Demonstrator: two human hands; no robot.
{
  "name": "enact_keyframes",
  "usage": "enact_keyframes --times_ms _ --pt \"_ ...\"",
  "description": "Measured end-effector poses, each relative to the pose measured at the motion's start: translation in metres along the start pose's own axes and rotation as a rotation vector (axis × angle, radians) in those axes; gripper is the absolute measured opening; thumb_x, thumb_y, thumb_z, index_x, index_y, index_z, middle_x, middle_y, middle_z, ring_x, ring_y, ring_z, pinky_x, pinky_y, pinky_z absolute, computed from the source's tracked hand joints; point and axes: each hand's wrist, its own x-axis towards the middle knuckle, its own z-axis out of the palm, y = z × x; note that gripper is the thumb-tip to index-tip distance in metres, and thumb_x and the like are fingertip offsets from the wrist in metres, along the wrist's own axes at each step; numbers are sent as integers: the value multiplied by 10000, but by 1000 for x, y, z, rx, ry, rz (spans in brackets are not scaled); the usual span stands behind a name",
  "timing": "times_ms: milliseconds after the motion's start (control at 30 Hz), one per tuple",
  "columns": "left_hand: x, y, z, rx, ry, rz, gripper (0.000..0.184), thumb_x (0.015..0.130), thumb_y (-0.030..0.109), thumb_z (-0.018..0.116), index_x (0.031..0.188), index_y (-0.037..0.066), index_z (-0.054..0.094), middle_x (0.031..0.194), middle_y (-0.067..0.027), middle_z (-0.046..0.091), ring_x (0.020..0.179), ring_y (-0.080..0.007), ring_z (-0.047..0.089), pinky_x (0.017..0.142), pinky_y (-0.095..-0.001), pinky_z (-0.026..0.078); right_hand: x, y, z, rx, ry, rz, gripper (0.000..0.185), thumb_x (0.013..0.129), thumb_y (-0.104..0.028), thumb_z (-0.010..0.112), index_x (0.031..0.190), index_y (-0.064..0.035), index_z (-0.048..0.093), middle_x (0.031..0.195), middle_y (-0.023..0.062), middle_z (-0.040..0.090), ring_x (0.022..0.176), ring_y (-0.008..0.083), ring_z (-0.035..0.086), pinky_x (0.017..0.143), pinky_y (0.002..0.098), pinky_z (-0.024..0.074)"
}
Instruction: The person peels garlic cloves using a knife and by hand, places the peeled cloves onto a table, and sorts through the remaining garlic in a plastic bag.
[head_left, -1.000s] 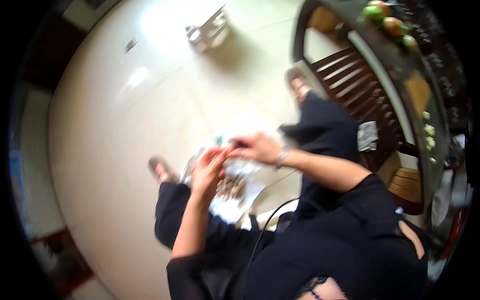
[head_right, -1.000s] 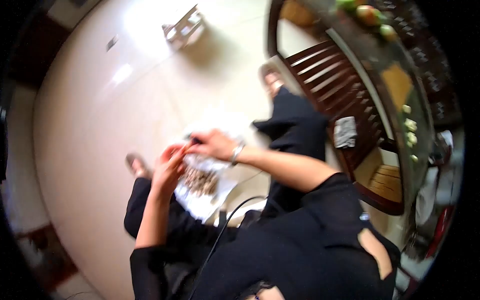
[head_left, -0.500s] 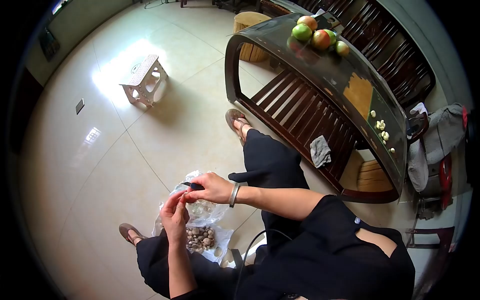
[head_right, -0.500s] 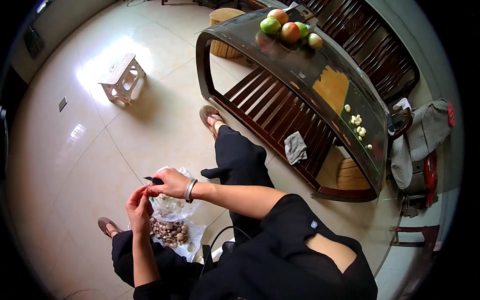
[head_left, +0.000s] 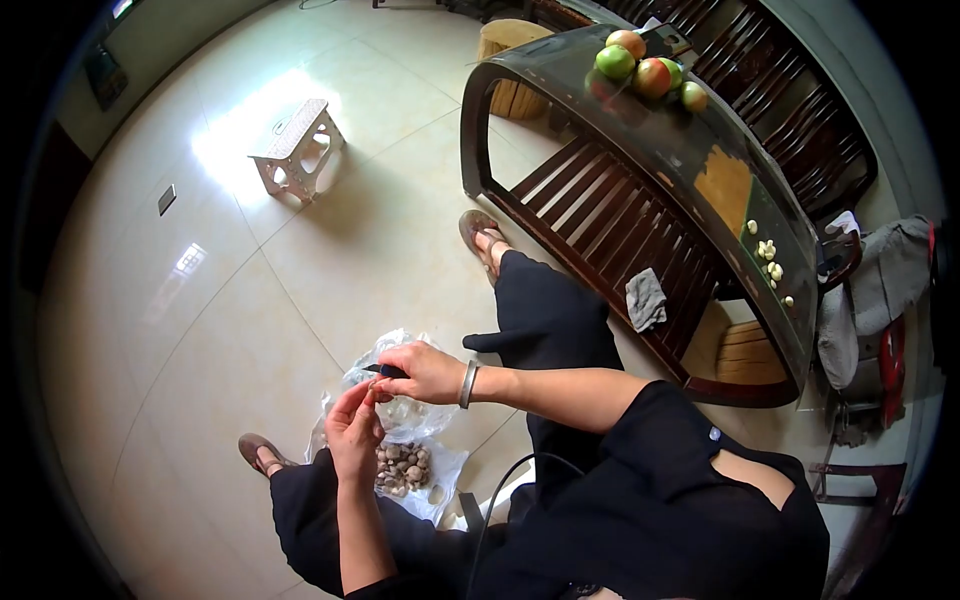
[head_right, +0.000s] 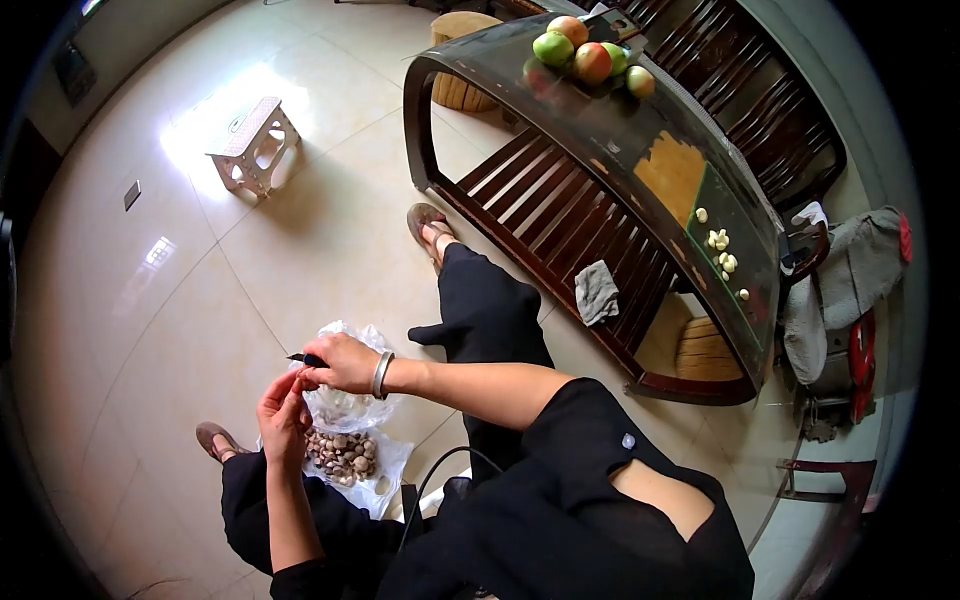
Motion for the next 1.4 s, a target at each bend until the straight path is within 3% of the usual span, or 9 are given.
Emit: enact_keyframes --times_ms 467,600,733,867,1067,1133,1233,1333,1400 --pt "-2 4 3 177 214 66 154 818 40 562 961 -15 552 796 -48 610 472 -25 422 396 -158 307 -4 4 13 -25 56 -193 203 785 -174 584 801 12 505 720 173 503 661 336 511 589 370 416" --pt "-5 11 4 43 259 -63 188 826 58 554 1004 0 535 806 -20 568 519 -35 427 431 -162 328 -1 2 9 -15 38 -197 174 791 -174 580 817 -10 530 715 164 518 668 324 524 598 359 426" --pt "-2 2 0 -172 214 -10 245 826 23 546 1066 0 503 814 -45 577 488 -40 438 419 -161 333 -1 -5 9 -47 26 -167 203 787 -196 575 809 -1 524 733 179 528 699 343 528 612 381 424" --pt "0 -9 -5 -288 182 -5 256 835 57 558 1078 12 492 859 -55 605 494 -53 440 438 -169 343 -2 -15 10 -64 72 -190 146 786 -105 593 800 12 506 678 145 494 600 259 508 551 315 401" --pt "6 -8 -18 -493 269 -14 224 838 43 545 1055 14 502 862 -69 563 488 -62 413 421 -184 320 -8 -15 18 -121 45 -240 193 792 -159 580 806 1 471 745 152 495 667 324 504 594 364 413" --pt "5 -5 -25 -573 205 -12 235 849 29 507 1083 9 501 890 -77 554 511 -69 412 449 -187 325 -10 -16 16 -173 28 -271 143 786 -92 594 791 4 487 693 129 471 594 272 484 548 319 398" --pt "0 1 -27 -651 44 -51 262 856 26 478 1116 6 493 902 -82 550 530 -75 418 473 -190 330 -11 -5 19 -233 -15 -231 199 792 -149 592 754 1 466 677 148 474 603 304 488 556 344 404" --pt "-5 7 -21 -651 41 -110 283 879 46 438 1153 -26 446 901 -74 518 523 -61 347 461 -179 286 -12 2 20 -277 -86 -131 253 792 -206 589 735 1 456 682 175 499 637 343 503 569 373 411" --pt "-8 10 -19 -632 57 -126 278 877 49 436 1147 -14 449 894 -79 513 520 -63 348 461 -180 288 -13 -1 19 -395 -236 63 241 788 -235 579 804 -9 498 754 174 545 741 345 550 641 400 449"
